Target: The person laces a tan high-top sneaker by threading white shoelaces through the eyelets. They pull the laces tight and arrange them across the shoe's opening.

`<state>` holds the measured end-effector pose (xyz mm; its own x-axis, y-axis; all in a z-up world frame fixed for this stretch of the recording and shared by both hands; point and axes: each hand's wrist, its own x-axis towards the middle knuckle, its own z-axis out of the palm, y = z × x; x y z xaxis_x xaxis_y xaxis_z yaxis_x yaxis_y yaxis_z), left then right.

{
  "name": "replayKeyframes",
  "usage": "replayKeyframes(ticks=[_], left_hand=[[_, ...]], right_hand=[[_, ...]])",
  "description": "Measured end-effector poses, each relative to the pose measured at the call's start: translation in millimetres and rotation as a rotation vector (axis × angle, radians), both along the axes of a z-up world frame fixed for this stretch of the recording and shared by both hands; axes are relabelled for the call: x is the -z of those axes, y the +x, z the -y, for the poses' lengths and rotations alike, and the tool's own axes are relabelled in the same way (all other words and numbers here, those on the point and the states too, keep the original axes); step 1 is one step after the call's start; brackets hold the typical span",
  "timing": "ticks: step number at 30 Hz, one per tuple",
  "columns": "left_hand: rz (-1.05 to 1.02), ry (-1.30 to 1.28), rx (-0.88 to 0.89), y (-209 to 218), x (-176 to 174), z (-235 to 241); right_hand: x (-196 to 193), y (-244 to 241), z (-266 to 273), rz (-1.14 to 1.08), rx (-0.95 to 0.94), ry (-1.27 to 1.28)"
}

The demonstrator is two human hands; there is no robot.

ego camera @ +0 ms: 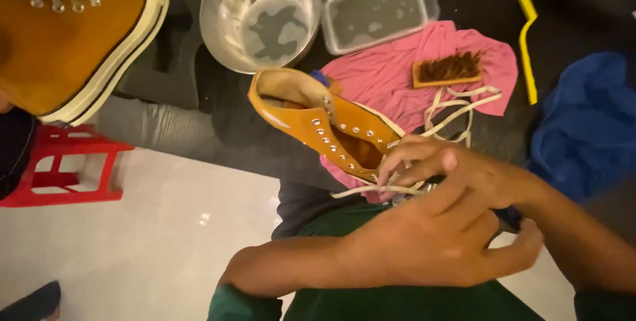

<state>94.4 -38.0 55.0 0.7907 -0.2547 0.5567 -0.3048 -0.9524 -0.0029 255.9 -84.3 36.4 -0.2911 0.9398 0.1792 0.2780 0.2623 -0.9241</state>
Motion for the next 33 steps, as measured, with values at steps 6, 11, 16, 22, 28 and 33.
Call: replayKeyframes(ticks=[6, 11, 16, 22, 28, 33], left_hand=[[-0.045, -0.092, 0.113, 15.1, 23.7, 17.8], [-0.014, -0.132, 0.178, 17.8, 29.8, -16.6], [-0.021, -0.199, 0.102, -5.1, 50.0, -36.5], [-0.077, -0.588, 0.047, -31.6, 53.3, -52.6], [0.243, -0.416, -0.345, -84.7, 82.2, -57.0], [0.473, -0.490, -0.641, -107.6, 98.5, -61.3]], right_hand=[[23.7, 21.9, 21.2, -0.740, 0.079, -0.100], [47.7, 58.1, 20.6, -1.152, 0.246, 0.016], [42.8, 81.7, 25.2, -1.399, 0.590, 0.029], [117.6, 120.8, 64.1, -1.199, 0.934, 0.055], [273.3, 220.0, 150.2, -2.001, 0.497, 0.218], [269.4, 228.3, 127.9, -1.049, 0.702, 0.182]])
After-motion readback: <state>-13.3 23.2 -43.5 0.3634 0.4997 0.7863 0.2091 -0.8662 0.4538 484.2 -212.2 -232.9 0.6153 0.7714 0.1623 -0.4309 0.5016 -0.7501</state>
